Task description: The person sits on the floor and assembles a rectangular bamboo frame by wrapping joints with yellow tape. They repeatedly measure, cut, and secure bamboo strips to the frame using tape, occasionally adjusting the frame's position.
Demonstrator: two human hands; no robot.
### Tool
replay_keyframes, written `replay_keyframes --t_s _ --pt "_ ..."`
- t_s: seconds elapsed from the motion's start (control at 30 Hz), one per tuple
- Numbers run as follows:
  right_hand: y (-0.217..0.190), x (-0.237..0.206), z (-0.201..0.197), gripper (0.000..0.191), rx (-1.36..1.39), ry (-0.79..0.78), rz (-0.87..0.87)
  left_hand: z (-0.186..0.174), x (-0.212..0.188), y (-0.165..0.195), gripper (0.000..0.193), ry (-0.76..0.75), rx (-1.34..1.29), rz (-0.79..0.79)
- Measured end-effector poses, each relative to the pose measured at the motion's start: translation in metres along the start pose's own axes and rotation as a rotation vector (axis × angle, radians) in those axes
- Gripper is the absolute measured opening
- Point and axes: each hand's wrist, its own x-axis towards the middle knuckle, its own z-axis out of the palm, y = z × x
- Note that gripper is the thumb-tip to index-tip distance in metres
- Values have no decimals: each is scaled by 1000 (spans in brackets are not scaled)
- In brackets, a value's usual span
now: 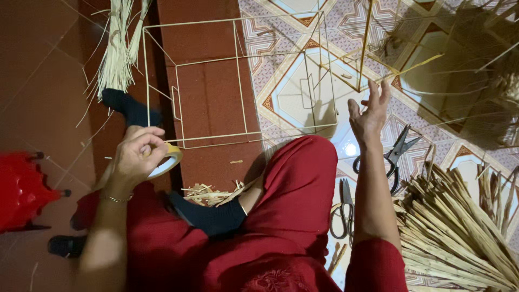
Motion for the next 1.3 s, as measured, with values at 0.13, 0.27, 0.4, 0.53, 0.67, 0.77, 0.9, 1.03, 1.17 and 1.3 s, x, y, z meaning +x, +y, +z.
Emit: replay_keyframes --t_s 0.13,0.27,0.4,0.53,0.67,0.77,0.9,1.03,1.17,1.3 --pt "-26 -23 -17 46 102 -11 164 -6 -17 40 9 -23 181 10" --pt "-86 -58 -42 20 209 71 120 24 -22 81 5 -71 -143 142" --pt "-164 -91 -52 14 430 -106 192 76 -9 118 9 -225 -216 212" --pt "-215 -101 -61 20 606 -273 144 112 -4 148 13 -341 -363 234" --pt "-228 -99 -70 20 691 -287 185 130 -5 164 16 -355 -333 278" --pt "-228 -98 -70 19 574 -246 127 142 -4 169 21 -334 -310 358" --pt "-225 -102 -68 15 423 -201 52 149 -10 171 23 -375 -267 351" --pt "-217 -105 -62 9 338 -155 15 152 -10 171 26 -365 -232 356" --pt "-200 -106 -52 7 370 -106 10 155 -9 169 49 -415 -228 333" --pt "-174 -105 -37 4 408 -51 77 162 -9 162 86 -659 -245 101"
